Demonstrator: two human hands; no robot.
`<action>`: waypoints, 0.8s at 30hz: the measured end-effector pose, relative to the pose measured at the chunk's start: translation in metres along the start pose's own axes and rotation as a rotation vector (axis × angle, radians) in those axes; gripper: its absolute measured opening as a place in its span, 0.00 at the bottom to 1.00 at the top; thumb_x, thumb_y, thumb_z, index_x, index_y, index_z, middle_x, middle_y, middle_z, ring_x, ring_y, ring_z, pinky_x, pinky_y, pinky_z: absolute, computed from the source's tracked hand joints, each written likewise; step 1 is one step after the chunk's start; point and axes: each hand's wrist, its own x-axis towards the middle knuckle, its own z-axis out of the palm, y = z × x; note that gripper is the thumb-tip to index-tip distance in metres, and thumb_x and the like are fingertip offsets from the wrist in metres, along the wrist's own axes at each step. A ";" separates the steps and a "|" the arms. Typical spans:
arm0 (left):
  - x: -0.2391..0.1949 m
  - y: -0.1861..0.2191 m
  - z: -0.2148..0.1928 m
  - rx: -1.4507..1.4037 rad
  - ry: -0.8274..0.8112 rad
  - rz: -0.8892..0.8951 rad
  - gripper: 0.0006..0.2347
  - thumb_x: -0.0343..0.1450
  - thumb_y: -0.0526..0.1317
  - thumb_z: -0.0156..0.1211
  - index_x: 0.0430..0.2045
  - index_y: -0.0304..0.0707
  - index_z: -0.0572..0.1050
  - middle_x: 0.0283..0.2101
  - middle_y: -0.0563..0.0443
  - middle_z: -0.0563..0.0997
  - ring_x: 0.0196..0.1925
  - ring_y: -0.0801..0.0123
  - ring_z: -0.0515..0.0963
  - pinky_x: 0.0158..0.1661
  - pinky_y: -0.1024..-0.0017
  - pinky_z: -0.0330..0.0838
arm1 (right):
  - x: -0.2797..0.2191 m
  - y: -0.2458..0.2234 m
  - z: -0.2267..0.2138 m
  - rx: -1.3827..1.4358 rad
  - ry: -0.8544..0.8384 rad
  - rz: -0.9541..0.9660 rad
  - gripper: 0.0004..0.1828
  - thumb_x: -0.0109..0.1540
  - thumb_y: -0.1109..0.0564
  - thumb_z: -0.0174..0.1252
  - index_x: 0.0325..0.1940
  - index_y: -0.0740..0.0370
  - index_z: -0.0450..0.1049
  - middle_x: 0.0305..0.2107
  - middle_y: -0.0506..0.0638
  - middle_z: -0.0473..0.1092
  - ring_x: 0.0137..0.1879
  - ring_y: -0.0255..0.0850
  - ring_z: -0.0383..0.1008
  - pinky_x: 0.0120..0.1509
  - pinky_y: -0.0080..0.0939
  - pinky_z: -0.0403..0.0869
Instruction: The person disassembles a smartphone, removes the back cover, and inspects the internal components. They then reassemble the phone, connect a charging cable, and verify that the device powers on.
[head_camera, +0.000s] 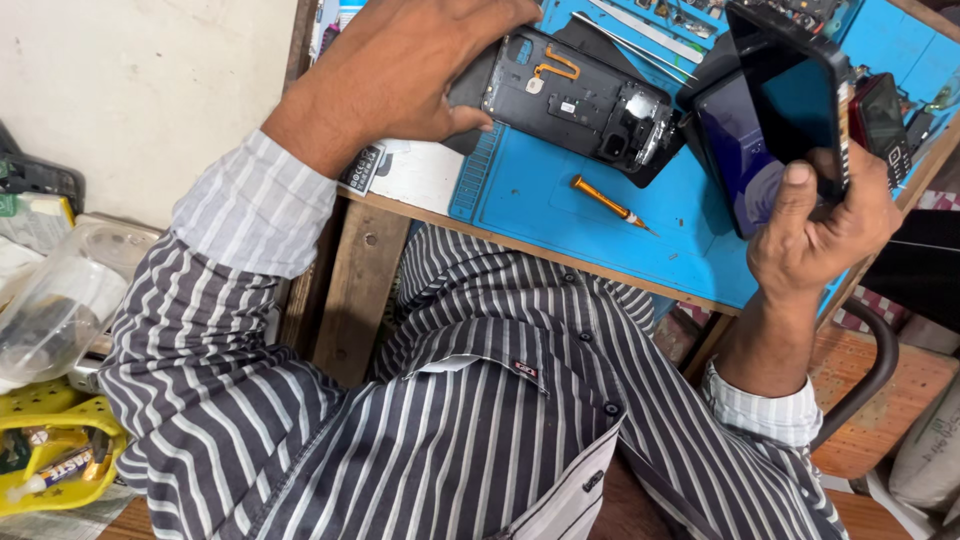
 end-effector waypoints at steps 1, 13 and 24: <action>0.000 0.001 -0.003 0.000 0.024 0.018 0.42 0.57 0.48 0.83 0.68 0.46 0.66 0.64 0.45 0.73 0.60 0.49 0.76 0.55 0.53 0.72 | 0.005 -0.007 -0.001 -0.003 -0.001 0.001 0.17 0.78 0.48 0.62 0.62 0.65 0.79 0.30 0.53 0.72 0.31 0.38 0.67 0.35 0.36 0.62; 0.003 0.046 0.000 -0.415 0.317 0.088 0.43 0.65 0.53 0.83 0.67 0.34 0.59 0.65 0.37 0.70 0.68 0.46 0.70 0.66 0.55 0.65 | 0.060 -0.073 0.034 0.001 -0.046 -0.274 0.12 0.73 0.64 0.60 0.61 0.66 0.76 0.49 0.61 0.81 0.46 0.49 0.83 0.44 0.40 0.74; 0.042 0.114 0.101 -1.822 0.534 0.002 0.38 0.75 0.68 0.47 0.70 0.34 0.53 0.63 0.38 0.69 0.64 0.58 0.74 0.66 0.63 0.72 | 0.057 -0.139 0.066 -0.195 -0.294 -0.387 0.25 0.69 0.53 0.68 0.66 0.67 0.72 0.59 0.59 0.71 0.62 0.54 0.76 0.61 0.50 0.77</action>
